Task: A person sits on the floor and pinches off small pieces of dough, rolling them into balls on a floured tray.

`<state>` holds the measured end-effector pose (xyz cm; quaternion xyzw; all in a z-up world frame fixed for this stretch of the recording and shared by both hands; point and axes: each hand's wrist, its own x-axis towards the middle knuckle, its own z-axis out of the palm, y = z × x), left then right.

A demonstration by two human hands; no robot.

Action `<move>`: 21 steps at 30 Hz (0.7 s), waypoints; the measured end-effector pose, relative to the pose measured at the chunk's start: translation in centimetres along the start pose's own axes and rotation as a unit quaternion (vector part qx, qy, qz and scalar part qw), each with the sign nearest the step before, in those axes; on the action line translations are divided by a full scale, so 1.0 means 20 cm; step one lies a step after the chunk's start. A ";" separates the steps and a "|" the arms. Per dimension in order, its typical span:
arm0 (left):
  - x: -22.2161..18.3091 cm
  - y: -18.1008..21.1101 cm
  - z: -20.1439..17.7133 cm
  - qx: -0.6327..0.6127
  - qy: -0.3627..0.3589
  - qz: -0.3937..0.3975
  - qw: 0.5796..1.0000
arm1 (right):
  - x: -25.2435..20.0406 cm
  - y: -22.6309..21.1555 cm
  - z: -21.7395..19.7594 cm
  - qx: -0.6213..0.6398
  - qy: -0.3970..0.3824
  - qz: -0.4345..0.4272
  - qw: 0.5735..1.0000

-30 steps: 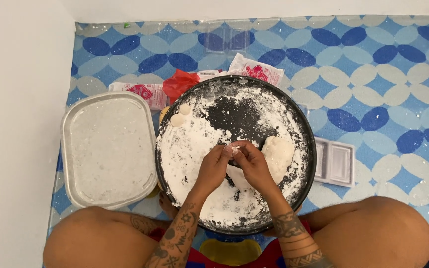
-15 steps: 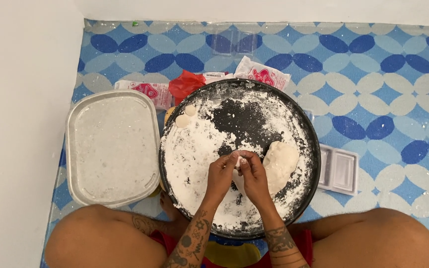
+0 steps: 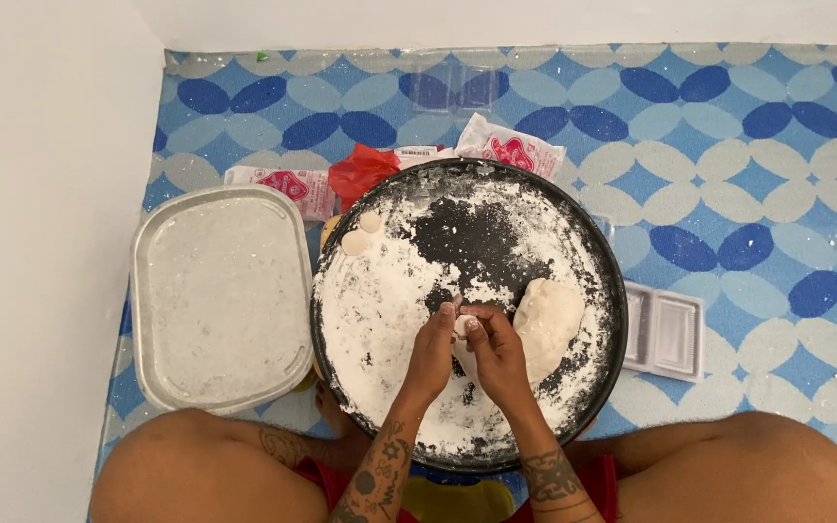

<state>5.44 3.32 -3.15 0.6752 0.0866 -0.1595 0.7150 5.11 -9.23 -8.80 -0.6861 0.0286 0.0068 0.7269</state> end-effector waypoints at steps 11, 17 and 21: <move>0.02 -0.10 -0.02 0.002 0.009 0.043 0.999 | -0.02 0.03 0.01 0.010 -0.012 0.013 1.000; 0.00 -0.06 -0.01 -0.007 -0.015 0.029 0.999 | -0.03 -0.08 0.02 -0.004 0.043 -0.020 0.999; 0.07 -0.29 -0.01 -0.014 0.013 0.022 1.000 | -0.04 -0.12 0.01 0.032 -0.006 0.026 0.999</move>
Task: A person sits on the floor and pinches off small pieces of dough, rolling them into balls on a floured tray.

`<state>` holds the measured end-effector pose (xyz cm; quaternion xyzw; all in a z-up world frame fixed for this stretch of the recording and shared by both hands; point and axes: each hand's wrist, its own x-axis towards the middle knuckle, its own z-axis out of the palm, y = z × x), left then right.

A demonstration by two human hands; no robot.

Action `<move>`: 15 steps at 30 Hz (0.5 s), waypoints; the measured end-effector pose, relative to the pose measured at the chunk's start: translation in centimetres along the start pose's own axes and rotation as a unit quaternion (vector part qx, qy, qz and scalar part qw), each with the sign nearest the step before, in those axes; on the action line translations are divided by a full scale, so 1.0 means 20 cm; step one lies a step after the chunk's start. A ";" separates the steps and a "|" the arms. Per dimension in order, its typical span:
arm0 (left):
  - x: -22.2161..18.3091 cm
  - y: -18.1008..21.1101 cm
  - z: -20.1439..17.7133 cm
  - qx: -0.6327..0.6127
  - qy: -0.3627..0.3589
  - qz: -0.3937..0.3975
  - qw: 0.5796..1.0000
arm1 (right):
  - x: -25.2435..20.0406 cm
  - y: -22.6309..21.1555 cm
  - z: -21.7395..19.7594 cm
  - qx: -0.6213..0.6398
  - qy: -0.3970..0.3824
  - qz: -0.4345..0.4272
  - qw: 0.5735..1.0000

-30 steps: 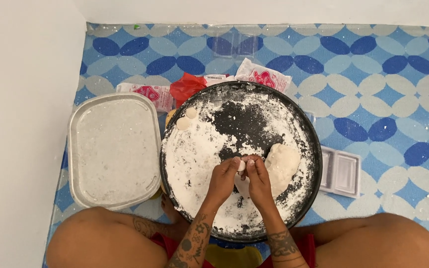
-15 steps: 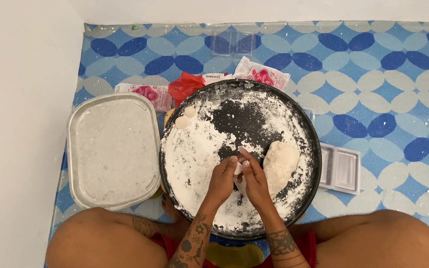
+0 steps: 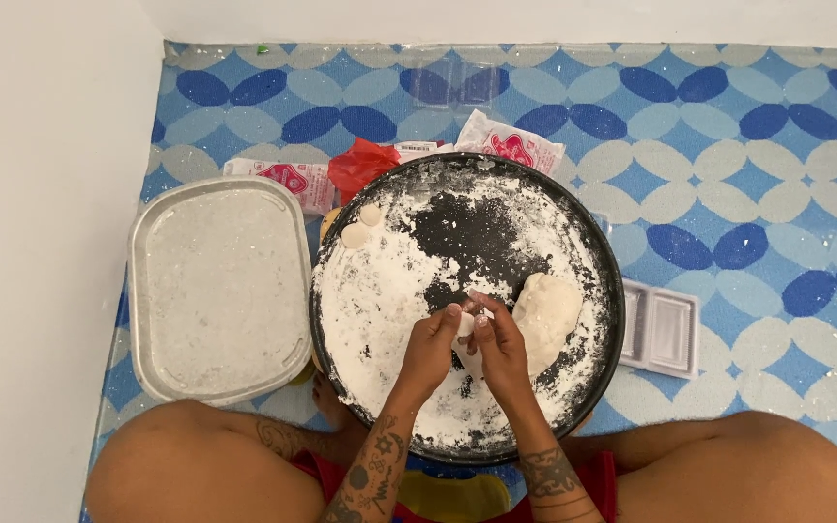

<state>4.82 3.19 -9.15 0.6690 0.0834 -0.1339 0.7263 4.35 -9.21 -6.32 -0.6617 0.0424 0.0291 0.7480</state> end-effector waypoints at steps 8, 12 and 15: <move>-0.10 0.28 -0.01 0.001 -0.020 -0.003 1.000 | 0.00 0.03 0.01 -0.014 0.022 -0.023 0.999; -0.11 0.34 0.01 0.018 -0.038 0.001 0.999 | 0.02 0.10 -0.05 0.003 0.009 -0.005 1.000; -0.08 0.18 0.00 0.038 -0.029 0.012 0.999 | 0.01 0.13 -0.06 0.031 -0.042 0.006 0.999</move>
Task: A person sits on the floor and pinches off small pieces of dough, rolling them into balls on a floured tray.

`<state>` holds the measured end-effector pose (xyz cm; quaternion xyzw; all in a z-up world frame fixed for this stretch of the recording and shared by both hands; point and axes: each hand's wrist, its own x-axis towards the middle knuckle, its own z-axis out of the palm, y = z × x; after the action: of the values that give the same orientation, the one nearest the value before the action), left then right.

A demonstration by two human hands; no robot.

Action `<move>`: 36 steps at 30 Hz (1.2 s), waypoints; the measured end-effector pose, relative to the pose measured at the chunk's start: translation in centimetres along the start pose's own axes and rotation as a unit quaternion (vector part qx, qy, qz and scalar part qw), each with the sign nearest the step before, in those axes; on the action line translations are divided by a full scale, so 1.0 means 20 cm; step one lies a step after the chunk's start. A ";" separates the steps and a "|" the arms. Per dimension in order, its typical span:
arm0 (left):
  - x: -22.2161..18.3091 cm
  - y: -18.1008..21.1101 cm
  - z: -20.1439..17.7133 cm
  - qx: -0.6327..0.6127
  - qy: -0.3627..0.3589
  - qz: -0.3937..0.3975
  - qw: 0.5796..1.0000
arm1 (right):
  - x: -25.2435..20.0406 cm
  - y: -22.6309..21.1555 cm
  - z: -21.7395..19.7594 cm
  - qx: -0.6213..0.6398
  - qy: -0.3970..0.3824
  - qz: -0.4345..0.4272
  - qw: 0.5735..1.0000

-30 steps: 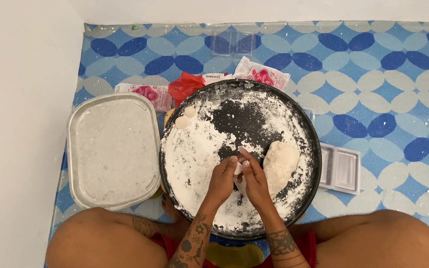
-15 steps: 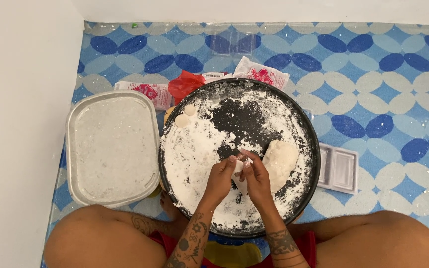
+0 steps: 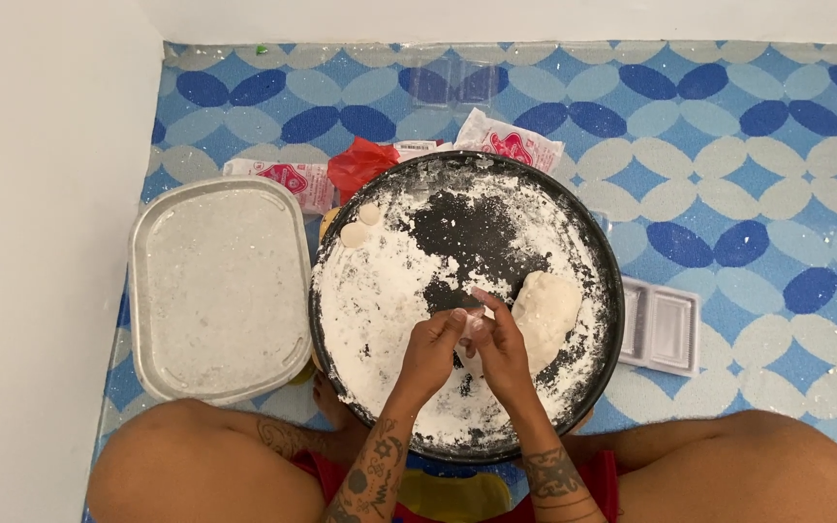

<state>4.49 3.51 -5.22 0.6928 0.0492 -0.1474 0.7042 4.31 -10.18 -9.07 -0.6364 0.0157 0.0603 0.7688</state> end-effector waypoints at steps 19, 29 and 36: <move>-0.01 0.08 0.02 -0.021 0.063 -0.001 0.998 | -0.02 -0.04 0.05 -0.071 0.007 -0.012 0.997; 0.00 0.02 0.01 -0.031 0.036 -0.009 0.999 | 0.00 -0.06 0.04 -0.010 0.010 -0.017 1.000; -0.04 0.12 0.02 -0.053 0.023 -0.040 0.998 | -0.01 0.01 0.03 -0.072 0.021 -0.026 0.997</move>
<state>4.29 3.22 -2.65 0.6550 0.1005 -0.1565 0.7323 4.14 -9.54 -9.06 -0.6912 0.0111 0.0278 0.7221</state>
